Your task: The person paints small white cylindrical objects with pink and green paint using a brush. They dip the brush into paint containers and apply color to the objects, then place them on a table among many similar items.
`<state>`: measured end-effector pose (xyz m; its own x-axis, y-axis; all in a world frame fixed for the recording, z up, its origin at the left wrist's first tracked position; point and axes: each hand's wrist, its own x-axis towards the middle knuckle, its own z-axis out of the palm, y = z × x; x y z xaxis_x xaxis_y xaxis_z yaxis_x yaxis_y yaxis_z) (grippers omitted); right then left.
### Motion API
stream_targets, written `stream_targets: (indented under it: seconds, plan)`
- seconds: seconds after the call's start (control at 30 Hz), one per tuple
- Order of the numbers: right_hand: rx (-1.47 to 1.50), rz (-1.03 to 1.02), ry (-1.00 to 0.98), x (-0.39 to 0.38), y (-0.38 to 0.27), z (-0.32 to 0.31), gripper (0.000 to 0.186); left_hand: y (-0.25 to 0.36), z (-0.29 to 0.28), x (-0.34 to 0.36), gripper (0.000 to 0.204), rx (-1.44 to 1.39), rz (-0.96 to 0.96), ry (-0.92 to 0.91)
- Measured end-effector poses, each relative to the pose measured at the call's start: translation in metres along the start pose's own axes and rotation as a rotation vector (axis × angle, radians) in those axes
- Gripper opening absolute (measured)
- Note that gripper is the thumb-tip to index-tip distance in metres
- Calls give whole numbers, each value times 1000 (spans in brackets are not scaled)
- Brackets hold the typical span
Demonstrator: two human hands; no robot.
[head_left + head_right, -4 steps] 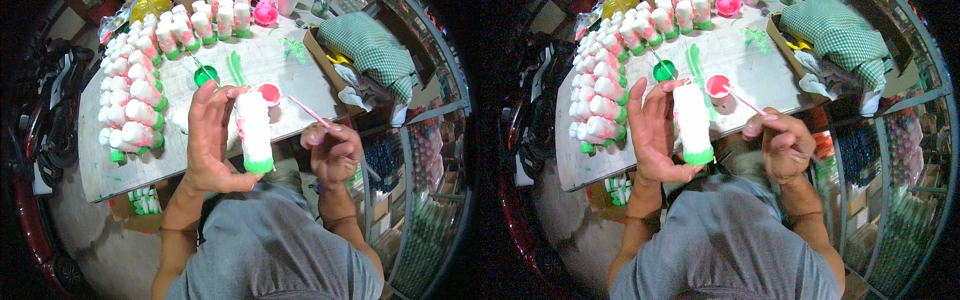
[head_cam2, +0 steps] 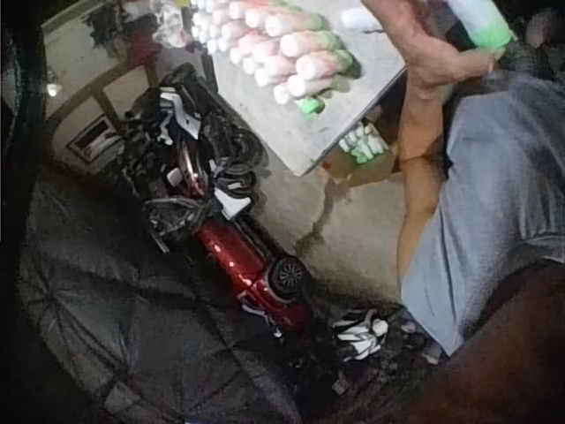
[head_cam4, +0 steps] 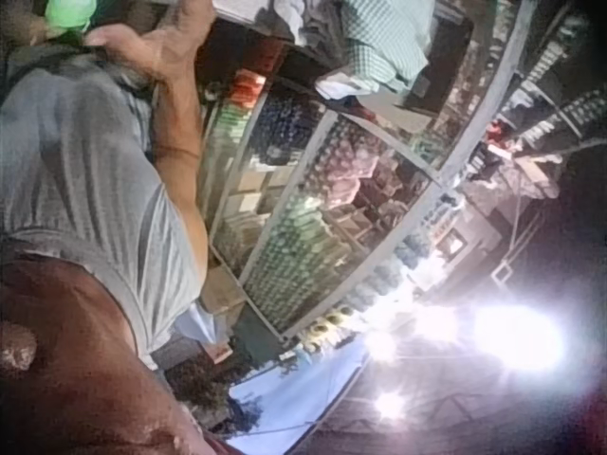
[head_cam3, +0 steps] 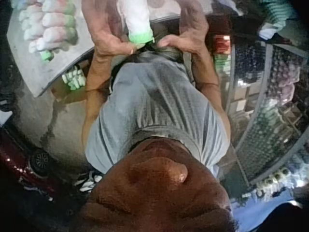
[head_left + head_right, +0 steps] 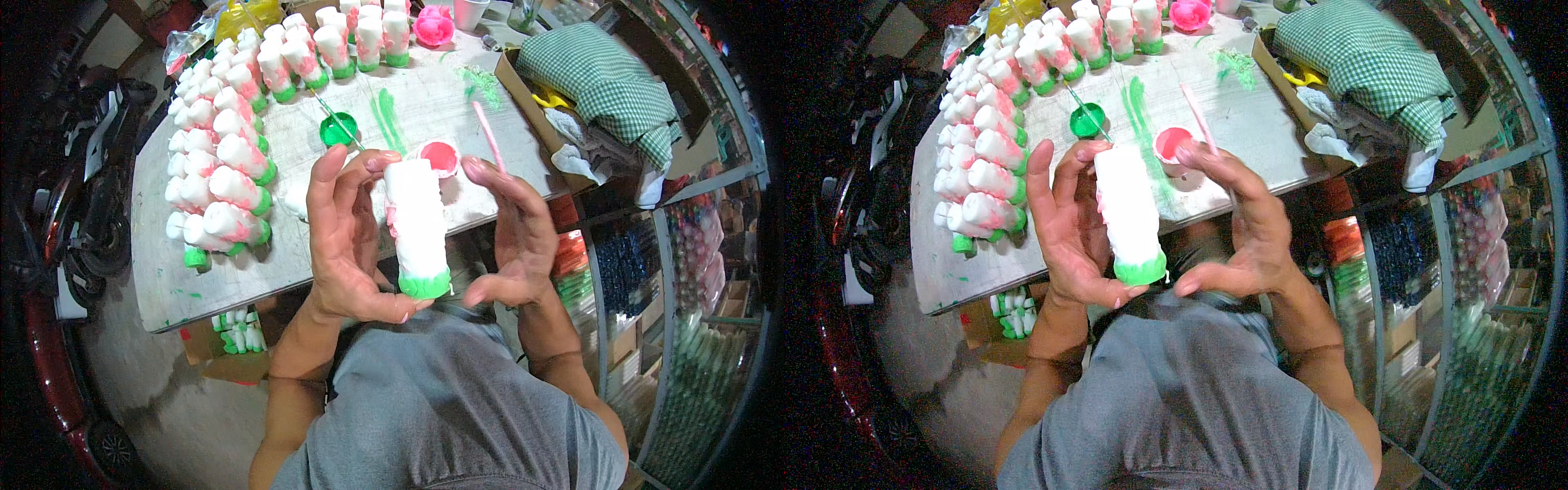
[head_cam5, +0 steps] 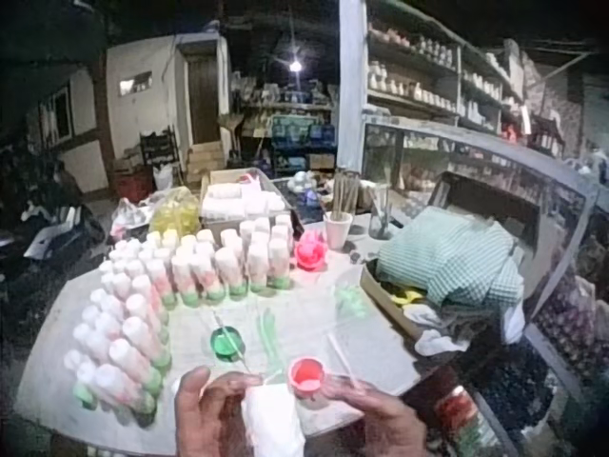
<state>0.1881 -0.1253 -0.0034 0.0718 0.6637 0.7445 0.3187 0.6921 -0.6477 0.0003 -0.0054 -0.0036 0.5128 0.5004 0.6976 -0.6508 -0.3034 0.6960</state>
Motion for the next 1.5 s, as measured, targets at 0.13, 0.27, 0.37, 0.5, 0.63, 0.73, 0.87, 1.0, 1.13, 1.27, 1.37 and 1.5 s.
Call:
stream_targets:
  seconds: [0.13,0.27,0.37,0.5,0.63,0.73,0.87,1.0,1.13,1.27,1.37,1.5]
  plan:
    - [61,74,-38,3,8,6,114,-1,15,-4,136,-178,-42,34]
    - [19,105,-124,10,8,-2,110,-2,0,-4,138,266,-82,-72]
    - [-1,131,-213,19,4,-5,112,7,-4,-6,139,402,-114,-88]
    - [62,149,-175,23,7,-3,121,14,-6,-1,142,460,-49,-83]
    - [82,171,-219,20,16,-8,136,20,-5,3,141,521,-54,-111]
    - [21,171,-98,19,7,-5,110,18,-4,2,138,565,-30,-83]
    - [-26,228,297,-15,-8,-12,57,22,-5,6,138,836,32,-80]
    - [-6,122,308,-19,-35,-5,43,25,-9,9,137,950,43,-120]
    - [73,237,297,-25,-43,2,29,25,-7,11,136,975,44,-129]
    - [82,241,339,-23,-41,13,26,21,-6,8,128,901,52,-87]
    - [27,189,296,-17,-36,14,22,19,-4,7,123,875,67,-61]
    - [-28,177,272,-15,-33,17,20,29,-3,12,127,1018,33,-161]
